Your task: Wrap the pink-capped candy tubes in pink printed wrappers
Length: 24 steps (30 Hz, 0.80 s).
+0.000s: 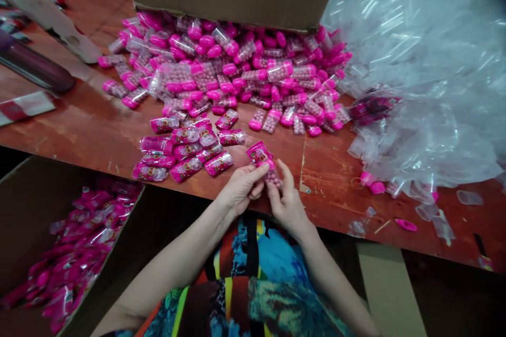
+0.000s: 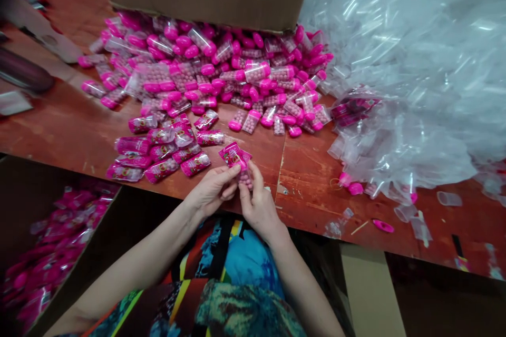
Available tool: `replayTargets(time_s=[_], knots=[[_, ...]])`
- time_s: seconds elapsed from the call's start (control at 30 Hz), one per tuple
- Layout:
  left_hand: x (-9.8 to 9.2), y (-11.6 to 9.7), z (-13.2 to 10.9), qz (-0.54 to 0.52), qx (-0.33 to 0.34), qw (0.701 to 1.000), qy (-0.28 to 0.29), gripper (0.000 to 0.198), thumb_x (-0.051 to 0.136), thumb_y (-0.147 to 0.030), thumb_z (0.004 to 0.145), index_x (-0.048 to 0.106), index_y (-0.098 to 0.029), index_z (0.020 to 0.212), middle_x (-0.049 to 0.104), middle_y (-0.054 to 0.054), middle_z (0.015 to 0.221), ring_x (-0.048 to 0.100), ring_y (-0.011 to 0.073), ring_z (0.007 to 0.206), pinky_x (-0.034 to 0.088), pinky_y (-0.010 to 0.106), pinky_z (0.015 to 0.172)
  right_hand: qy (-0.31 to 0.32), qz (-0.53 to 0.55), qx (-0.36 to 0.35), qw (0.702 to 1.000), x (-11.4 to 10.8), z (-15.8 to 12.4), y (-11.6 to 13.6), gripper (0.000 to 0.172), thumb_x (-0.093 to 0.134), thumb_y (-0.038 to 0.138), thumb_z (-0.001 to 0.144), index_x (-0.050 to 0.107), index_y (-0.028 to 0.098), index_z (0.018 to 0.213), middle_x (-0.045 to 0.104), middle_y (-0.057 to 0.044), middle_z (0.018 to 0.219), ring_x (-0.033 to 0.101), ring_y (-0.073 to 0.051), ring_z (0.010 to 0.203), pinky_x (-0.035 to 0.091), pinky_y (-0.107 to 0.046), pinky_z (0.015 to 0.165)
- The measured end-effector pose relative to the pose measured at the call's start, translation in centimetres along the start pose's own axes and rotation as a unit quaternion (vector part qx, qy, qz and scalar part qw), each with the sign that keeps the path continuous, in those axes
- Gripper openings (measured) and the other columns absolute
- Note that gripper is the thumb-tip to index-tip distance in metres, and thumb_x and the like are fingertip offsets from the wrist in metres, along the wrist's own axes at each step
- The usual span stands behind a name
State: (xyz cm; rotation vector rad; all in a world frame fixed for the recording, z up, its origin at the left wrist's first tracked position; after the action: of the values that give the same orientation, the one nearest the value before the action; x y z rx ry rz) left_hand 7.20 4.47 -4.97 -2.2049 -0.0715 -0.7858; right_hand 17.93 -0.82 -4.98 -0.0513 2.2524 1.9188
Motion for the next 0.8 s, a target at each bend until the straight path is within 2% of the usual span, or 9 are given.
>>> replayTargets(time_s=[0.03, 0.1, 0.2, 0.27, 0.3, 0.47, 0.63, 0.73, 0.8], knots=[[0.0, 0.1, 0.0, -0.016, -0.002, 1.000, -0.002, 0.042, 0.079, -0.052, 0.078, 0.061, -0.014, 0.071, 0.048, -0.006, 0.045, 0.027, 0.0017, 0.035, 0.017, 0.020, 0.041, -0.011, -0.019, -0.008, 1.000, 0.0, 0.0, 0.1, 0.060, 0.060, 0.041, 0.096, 0.040, 0.031, 0.152, 0.067, -0.008, 0.102, 0.065, -0.021, 0.082, 0.054, -0.032, 0.069], [0.0, 0.2, 0.0, -0.031, -0.005, 1.000, -0.003, 0.040, 0.080, -0.050, 0.078, 0.062, -0.014, 0.075, 0.049, -0.006, 0.046, 0.028, 0.0019, 0.035, 0.018, 0.020, 0.041, -0.009, 0.036, 0.015, 0.999, 0.3, 0.1, 0.2, 0.061, 0.059, 0.042, 0.097, 0.039, 0.031, 0.153, 0.066, -0.006, 0.093, 0.062, -0.018, 0.073, 0.052, -0.029, 0.062], [0.3, 0.5, -0.3, -0.009, -0.011, 1.000, 0.009, 0.041, 0.078, -0.049, 0.079, 0.062, -0.013, 0.070, 0.049, -0.004, 0.043, 0.033, 0.0029, 0.035, 0.018, 0.020, 0.041, 0.036, 0.218, 0.102, 0.970, 1.1, 0.3, 0.1, 0.066, 0.055, 0.048, 0.099, 0.027, 0.032, 0.157, 0.054, 0.006, 0.066, 0.036, -0.009, 0.043, 0.032, -0.018, 0.039], [0.6, 0.8, -0.6, 0.013, -0.019, 1.000, 0.022, 0.044, 0.077, -0.051, 0.080, 0.063, -0.012, 0.068, 0.053, -0.002, 0.046, 0.033, 0.0025, 0.035, 0.017, 0.020, 0.041, 0.064, 0.298, 0.146, 0.941, 1.4, 0.5, 0.2, 0.069, 0.056, 0.052, 0.098, 0.026, 0.032, 0.157, 0.048, 0.010, 0.059, 0.021, -0.006, 0.037, 0.021, -0.015, 0.034], [0.7, 0.9, -0.8, 0.020, -0.023, 0.999, 0.028, 0.044, 0.077, -0.052, 0.079, 0.064, -0.011, 0.068, 0.056, 0.000, 0.049, 0.033, 0.0022, 0.036, 0.017, 0.020, 0.040, 0.068, 0.314, 0.152, 0.935, 1.3, 0.6, 0.2, 0.070, 0.057, 0.053, 0.097, 0.027, 0.031, 0.156, 0.048, 0.011, 0.057, 0.020, -0.005, 0.037, 0.020, -0.015, 0.034], [0.8, 1.2, -1.1, 0.036, -0.021, 0.998, 0.057, 0.044, 0.077, -0.053, 0.079, 0.065, -0.012, 0.066, 0.066, 0.004, 0.060, 0.040, 0.0031, 0.039, 0.020, 0.020, 0.041, 0.054, 0.285, 0.137, 0.947, 0.4, 0.8, -0.3, 0.075, 0.065, 0.053, 0.093, 0.030, 0.028, 0.155, 0.051, 0.011, 0.052, 0.029, -0.006, 0.035, 0.025, -0.014, 0.034], [0.8, 1.9, -1.1, 0.081, -0.015, 0.992, 0.094, 0.045, 0.074, -0.052, 0.082, 0.068, -0.011, 0.067, 0.070, 0.008, 0.066, 0.040, 0.0031, 0.040, 0.019, 0.021, 0.042, 0.083, 0.294, 0.165, 0.938, 1.4, 0.6, -1.3, 0.078, 0.064, 0.061, 0.090, 0.035, 0.023, 0.152, 0.054, 0.010, 0.048, 0.023, -0.005, 0.031, 0.019, -0.015, 0.030], [-0.2, 1.0, -1.4, 0.076, -0.006, 0.996, 0.055, 0.044, 0.073, -0.052, 0.083, 0.066, -0.012, 0.066, 0.064, 0.004, 0.058, 0.040, 0.0033, 0.040, 0.020, 0.021, 0.043, 0.109, 0.272, 0.163, 0.942, 2.0, 1.0, -1.1, 0.071, 0.057, 0.064, 0.093, 0.039, 0.021, 0.148, 0.058, 0.008, 0.052, 0.025, -0.006, 0.031, 0.021, -0.016, 0.031], [-1.5, -0.9, -1.8, 0.057, 0.021, 0.998, 0.008, 0.040, 0.073, -0.051, 0.085, 0.068, -0.013, 0.074, 0.058, -0.001, 0.051, 0.039, 0.0042, 0.041, 0.024, 0.020, 0.044, 0.110, 0.213, 0.127, 0.962, 1.3, 2.2, -0.6, 0.068, 0.052, 0.064, 0.096, 0.040, 0.021, 0.147, 0.062, 0.006, 0.059, 0.031, -0.007, 0.034, 0.026, -0.018, 0.034]])
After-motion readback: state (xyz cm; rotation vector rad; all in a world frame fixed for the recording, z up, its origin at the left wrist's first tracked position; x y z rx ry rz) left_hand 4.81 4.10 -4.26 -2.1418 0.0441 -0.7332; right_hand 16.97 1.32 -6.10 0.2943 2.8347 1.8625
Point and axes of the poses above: each hand's wrist, its own z-axis towards the middle knuckle, its own x-axis out of the palm, y = z × x, the point moved 6 cm from there along z, towards the middle knuckle
